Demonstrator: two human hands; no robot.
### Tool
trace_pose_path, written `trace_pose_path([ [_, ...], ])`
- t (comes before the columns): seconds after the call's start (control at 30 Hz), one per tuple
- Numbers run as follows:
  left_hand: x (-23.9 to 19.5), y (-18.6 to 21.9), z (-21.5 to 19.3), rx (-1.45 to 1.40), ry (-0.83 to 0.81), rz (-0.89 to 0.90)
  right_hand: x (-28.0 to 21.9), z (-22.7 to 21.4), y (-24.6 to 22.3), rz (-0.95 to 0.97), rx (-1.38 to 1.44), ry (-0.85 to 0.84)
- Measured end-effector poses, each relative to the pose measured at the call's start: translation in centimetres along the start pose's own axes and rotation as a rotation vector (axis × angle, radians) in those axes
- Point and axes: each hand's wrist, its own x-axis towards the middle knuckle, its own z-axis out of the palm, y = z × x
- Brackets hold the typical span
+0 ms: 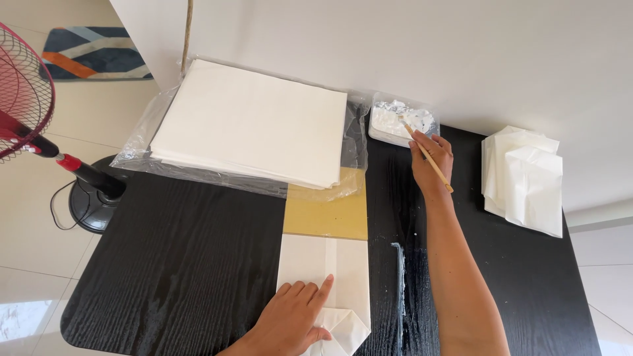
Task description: A person is manually assembling paper bags by folding paper sheets and applying glue with a brush.
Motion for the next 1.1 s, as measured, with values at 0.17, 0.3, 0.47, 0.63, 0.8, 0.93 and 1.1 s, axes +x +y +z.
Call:
trace_pose_path([
  [0.17,-0.3,0.4,-1.0,-0.034,-0.002,-0.008,0.9,-0.8,-0.4,0.122,-0.03,-0.118],
  [0.3,-0.6,1.2,-1.3,-0.107,-0.012,-0.007,-0.4,-2.4,-2.5,0.131,-0.02,-0.167],
  [0.47,-1.9,1.9,1.0,0.092,0.182,0.154,-4.3,-6.2,-4.0,0.325,-0.13,-0.228],
  [0.63,-3.6,3.4,2.1,0.231,0.318,0.195,-10.6,-11.7,-8.4,0.41,-0.202,-0.349],
  [0.8,-5.8,4.2,3.0,0.244,0.193,0.018,-16.6,-15.4,-11.2,0.448,-0.171,-0.513],
  [0.93,-8.3,4.5,4.6,0.195,0.432,0.012,-19.3,-15.1,-11.5,0.319,-0.141,-0.543],
  [1.1,-10.5,4.1,7.1,0.13,0.395,-0.018,-20.8,-13.3,-15.4,0.322,-0.177,-0.709],
])
